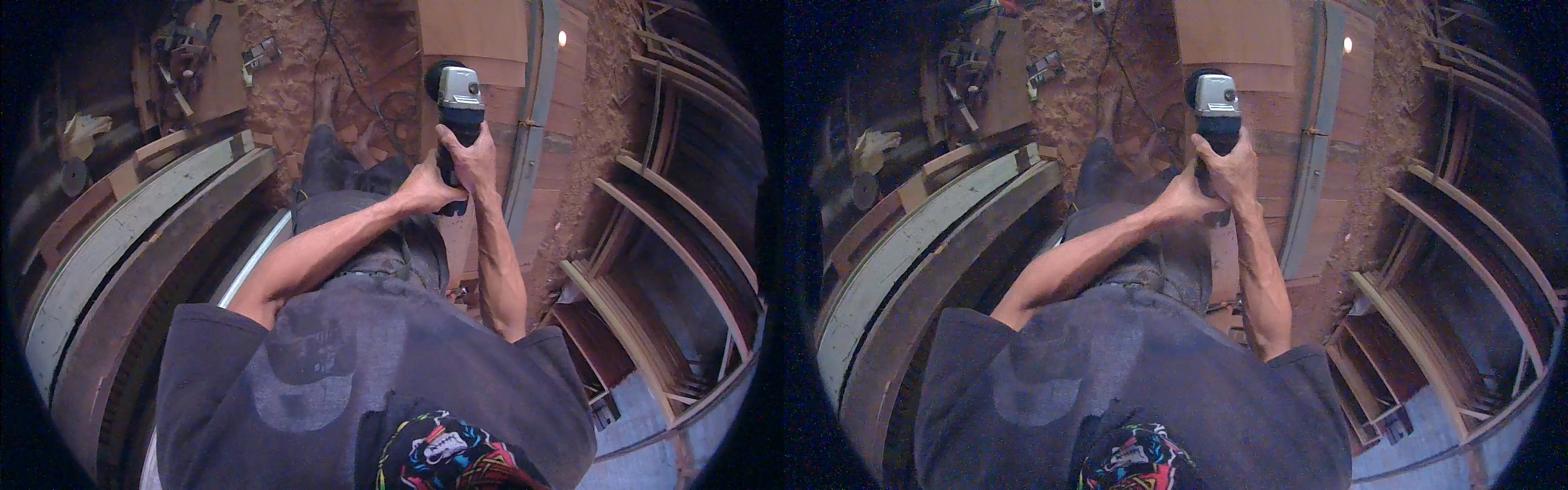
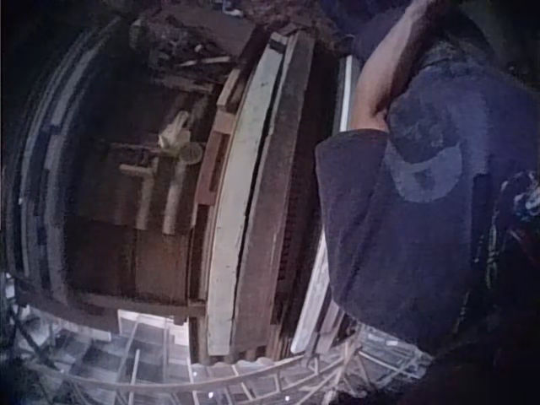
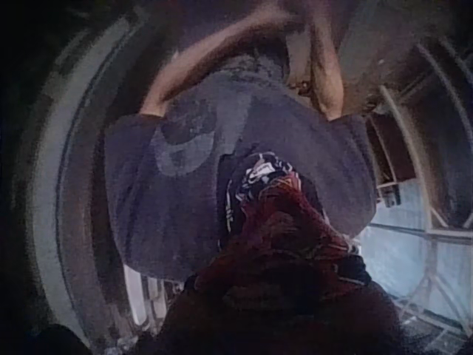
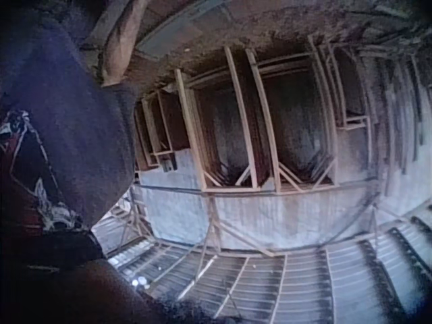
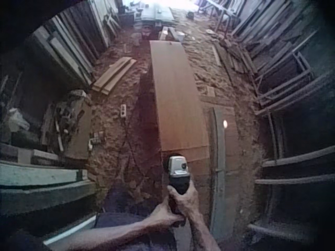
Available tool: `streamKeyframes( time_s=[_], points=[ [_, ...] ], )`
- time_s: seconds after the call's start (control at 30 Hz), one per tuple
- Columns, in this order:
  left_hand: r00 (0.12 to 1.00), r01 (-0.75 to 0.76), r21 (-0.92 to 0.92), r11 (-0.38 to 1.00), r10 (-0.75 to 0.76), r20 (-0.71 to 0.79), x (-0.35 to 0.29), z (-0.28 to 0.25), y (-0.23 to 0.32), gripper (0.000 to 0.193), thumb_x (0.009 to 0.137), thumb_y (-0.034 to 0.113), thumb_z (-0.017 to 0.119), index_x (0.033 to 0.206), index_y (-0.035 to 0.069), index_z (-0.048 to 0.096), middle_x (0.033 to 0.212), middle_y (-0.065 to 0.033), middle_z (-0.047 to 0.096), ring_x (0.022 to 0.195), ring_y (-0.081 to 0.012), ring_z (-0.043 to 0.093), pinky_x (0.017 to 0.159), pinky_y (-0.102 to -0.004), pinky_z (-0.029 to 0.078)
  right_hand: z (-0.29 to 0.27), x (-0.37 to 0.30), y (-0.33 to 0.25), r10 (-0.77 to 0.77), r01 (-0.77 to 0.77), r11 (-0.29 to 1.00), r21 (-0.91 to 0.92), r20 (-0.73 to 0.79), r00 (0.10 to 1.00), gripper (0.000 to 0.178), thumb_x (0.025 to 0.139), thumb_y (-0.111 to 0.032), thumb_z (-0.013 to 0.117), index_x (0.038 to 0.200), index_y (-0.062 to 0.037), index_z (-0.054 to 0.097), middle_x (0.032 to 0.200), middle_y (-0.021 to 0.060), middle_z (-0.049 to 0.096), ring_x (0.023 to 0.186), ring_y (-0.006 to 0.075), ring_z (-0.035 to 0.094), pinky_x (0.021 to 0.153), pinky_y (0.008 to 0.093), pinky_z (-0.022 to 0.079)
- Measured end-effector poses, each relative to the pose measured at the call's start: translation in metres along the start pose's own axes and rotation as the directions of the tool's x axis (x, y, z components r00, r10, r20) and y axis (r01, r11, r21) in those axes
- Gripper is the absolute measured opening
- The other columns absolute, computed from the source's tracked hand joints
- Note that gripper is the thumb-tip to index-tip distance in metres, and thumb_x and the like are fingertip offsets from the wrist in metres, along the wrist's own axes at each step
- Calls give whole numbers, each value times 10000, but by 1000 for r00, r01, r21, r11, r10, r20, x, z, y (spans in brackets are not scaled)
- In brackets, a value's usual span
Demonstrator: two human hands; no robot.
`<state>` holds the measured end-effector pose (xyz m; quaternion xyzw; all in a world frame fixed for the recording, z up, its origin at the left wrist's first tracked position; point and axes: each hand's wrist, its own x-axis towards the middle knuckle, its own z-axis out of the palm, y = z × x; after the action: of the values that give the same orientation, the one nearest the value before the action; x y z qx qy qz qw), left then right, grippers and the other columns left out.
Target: The person uses an orbital sander to smooth the surface of a wooden plank. They hold the plank with one hand and operate the sander with the other, moving it back and forth along the wood's length.
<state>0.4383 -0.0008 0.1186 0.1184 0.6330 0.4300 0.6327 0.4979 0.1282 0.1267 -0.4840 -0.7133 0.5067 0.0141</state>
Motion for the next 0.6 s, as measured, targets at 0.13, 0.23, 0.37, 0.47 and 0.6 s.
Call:
streamKeyframes(
  time_s=[0.13, 0.23, 0.37, 0.47, 0.6],
  points=[
    [998, -51, 8, 999, 51, -39, -3, 2, -2, 935, 708, 337, 911, 1399, -72, 431, 1228, -251, 704, 1170, -369, 704, 1021, -433, 555, 0, -3, -4, 20, -20, 1000, -17, 11, 1000, 676, 824, -508, 880, 1208, 0, 653, 1025, 175, 758, 923, 294, 748, 832, 423, 585],
    [995, -102, -14, 995, 102, -22, -2, 0, -1, 943, 708, 340, 914, 1403, -76, 431, 1228, -262, 703, 1161, -368, 710, 1007, -432, 565, 2, -3, 2, 48, -48, 999, -1, 2, 999, 676, 823, -505, 882, 1206, 3, 652, 1034, 177, 762, 924, 288, 749, 832, 418, 586],
    [998, 55, 14, 998, -56, 35, 8, -12, -13, 983, 767, 220, 891, 1538, -24, 333, 1358, -187, 641, 1193, -269, 682, 957, -382, 586, 13, 0, -4, 11, -11, 1000, -18, -21, 1000, 660, 820, -488, 888, 1183, 10, 654, 1022, 165, 763, 909, 273, 749, 817, 411, 588],
    [999, -34, -27, 999, 33, -17, 7, -10, -21, 946, 692, 311, 917, 1411, -69, 432, 1294, -263, 677, 1233, -354, 676, 1055, -435, 536, 16, 1, -3, -61, 60, 998, -36, -6, 998, 642, 818, -474, 894, 1170, 7, 657, 987, 151, 754, 889, 272, 742, 800, 415, 585],
    [998, -62, -93, 994, 62, 3, 6, -7, -18, 996, 676, 317, 927, 1428, -89, 417, 1302, -276, 676, 1228, -369, 679, 1056, -433, 536, 14, 1, 6, 47, -48, 999, -17, -25, 999, 637, 819, -478, 893, 1158, 8, 658, 994, 165, 755, 890, 273, 742, 799, 420, 585]
  ],
)
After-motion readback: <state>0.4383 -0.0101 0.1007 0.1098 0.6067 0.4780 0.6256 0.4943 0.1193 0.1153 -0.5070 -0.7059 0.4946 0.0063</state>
